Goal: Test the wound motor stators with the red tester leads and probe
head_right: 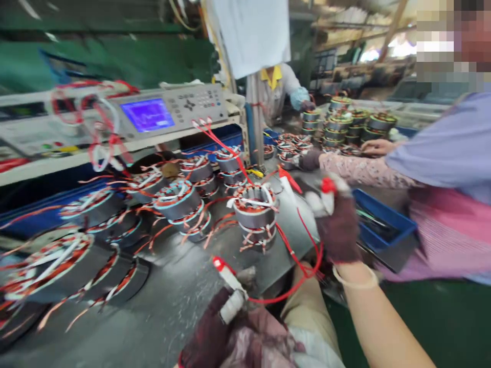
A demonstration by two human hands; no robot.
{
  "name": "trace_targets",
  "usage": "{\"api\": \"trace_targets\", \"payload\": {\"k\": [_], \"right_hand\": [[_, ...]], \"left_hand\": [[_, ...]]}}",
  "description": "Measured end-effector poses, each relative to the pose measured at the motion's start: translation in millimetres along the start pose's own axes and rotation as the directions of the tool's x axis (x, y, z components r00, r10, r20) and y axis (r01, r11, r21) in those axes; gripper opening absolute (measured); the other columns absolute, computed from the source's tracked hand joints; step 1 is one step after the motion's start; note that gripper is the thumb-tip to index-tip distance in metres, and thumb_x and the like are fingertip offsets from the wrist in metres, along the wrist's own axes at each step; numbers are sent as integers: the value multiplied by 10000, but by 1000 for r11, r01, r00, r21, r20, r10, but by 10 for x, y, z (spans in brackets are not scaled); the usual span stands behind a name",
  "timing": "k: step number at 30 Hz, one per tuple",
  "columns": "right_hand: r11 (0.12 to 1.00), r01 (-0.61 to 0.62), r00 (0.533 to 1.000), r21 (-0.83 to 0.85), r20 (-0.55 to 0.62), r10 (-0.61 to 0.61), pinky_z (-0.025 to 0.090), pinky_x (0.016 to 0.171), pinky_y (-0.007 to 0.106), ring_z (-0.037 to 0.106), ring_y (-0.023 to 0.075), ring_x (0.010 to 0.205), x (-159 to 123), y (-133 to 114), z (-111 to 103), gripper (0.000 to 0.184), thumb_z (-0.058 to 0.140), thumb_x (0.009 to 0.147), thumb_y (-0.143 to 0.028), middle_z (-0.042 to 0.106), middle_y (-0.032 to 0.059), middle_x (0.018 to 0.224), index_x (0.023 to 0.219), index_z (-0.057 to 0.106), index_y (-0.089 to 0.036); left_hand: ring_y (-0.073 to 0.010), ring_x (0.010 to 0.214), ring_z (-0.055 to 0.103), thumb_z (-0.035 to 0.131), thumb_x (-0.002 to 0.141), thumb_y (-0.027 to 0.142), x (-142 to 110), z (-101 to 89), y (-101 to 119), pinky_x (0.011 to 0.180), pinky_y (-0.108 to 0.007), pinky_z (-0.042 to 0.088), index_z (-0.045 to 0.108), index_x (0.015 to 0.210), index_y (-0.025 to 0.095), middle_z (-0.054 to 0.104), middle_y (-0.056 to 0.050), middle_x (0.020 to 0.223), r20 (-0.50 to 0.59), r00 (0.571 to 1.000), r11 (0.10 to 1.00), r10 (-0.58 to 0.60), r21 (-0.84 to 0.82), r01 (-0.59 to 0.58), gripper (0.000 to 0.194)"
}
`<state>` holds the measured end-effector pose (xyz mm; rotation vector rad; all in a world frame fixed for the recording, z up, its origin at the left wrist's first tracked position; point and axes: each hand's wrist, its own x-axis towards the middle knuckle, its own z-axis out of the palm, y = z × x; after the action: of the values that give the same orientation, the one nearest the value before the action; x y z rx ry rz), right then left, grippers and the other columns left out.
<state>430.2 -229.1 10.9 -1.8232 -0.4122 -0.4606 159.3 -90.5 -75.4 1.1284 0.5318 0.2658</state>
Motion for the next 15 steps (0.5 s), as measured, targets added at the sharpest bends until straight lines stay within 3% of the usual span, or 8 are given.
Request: {"api": "trace_targets", "payload": {"k": [2, 5, 8, 10, 11, 12, 13, 15], "right_hand": [[1000, -24, 978, -9, 208, 25, 609, 841, 520, 669, 265, 751, 90, 126, 106, 640, 635, 865, -643, 699, 91, 867, 1252, 698, -138], [979, -143, 844, 148, 534, 42, 605, 659, 403, 696, 238, 708, 182, 193, 262, 709, 504, 985, -661, 757, 99, 1001, 1496, 565, -173], [984, -39, 855, 171, 515, -55, 645, 835, 431, 766, 289, 1003, 293, 195, 360, 803, 618, 964, -598, 751, 134, 1292, 1636, 425, -204], [992, 126, 884, 31, 450, -126, 571, 1089, 500, 690, 347, 1288, 349, 251, 366, 819, 740, 903, -522, 681, 162, 1459, 1604, 494, -178], [982, 182, 893, -56, 428, -141, 526, 1156, 519, 648, 367, 1360, 352, 307, 350, 790, 763, 894, -496, 659, 174, 1492, 1573, 538, -160], [969, 211, 902, -132, 409, -141, 508, 1180, 526, 634, 376, 1382, 331, 379, 322, 743, 755, 909, -481, 658, 183, 1493, 1546, 572, -147], [957, 220, 912, -189, 387, -133, 518, 1174, 522, 649, 375, 1365, 286, 464, 285, 687, 729, 935, -469, 675, 188, 1470, 1523, 598, -139], [945, 217, 928, -246, 352, -121, 558, 1135, 496, 692, 358, 1309, 140, 650, 202, 600, 679, 975, -447, 711, 181, 1418, 1490, 630, -142]], "left_hand": [[-335, 1148, 743, 849, 823, 606, 116, -88, -161, 1018, -437, 588, 811, 1151, 209, 819, -122, 1136, -117, 988, 994, -105, -45, 101, 516], [-227, 647, 712, 807, 741, 779, 311, -209, -284, 586, -311, 551, 783, 943, 157, 774, -91, 771, -188, 947, 966, -260, -51, 255, 654], [-155, 444, 562, 745, 650, 912, 324, -232, 44, 443, -263, 408, 719, 694, 156, 682, -76, 573, -135, 951, 895, -278, 323, 307, 758], [-175, 482, 596, 722, 714, 879, 214, -121, 553, 477, -285, 463, 720, 644, 186, 701, -81, 585, -8, 989, 772, -149, 624, 121, 696], [-188, 512, 621, 660, 823, 828, 156, -23, 862, 506, -305, 506, 744, 654, 210, 714, -76, 604, 131, 991, 691, -14, 718, -85, 647], [-215, 588, 677, 603, 905, 771, 119, 99, 1182, 571, -339, 567, 799, 750, 248, 762, -71, 693, 274, 947, 560, 166, 765, -319, 580], [-251, 672, 725, 522, 955, 753, 119, 235, 1492, 625, -387, 609, 829, 883, 295, 797, -63, 798, 301, 858, 379, 415, 800, -465, 557], [-333, 1043, 755, 688, 887, 672, 257, 513, 2005, 944, -513, 619, 788, 1235, 394, 810, -31, 1171, 327, 787, 250, 523, 824, -509, 456]]}}
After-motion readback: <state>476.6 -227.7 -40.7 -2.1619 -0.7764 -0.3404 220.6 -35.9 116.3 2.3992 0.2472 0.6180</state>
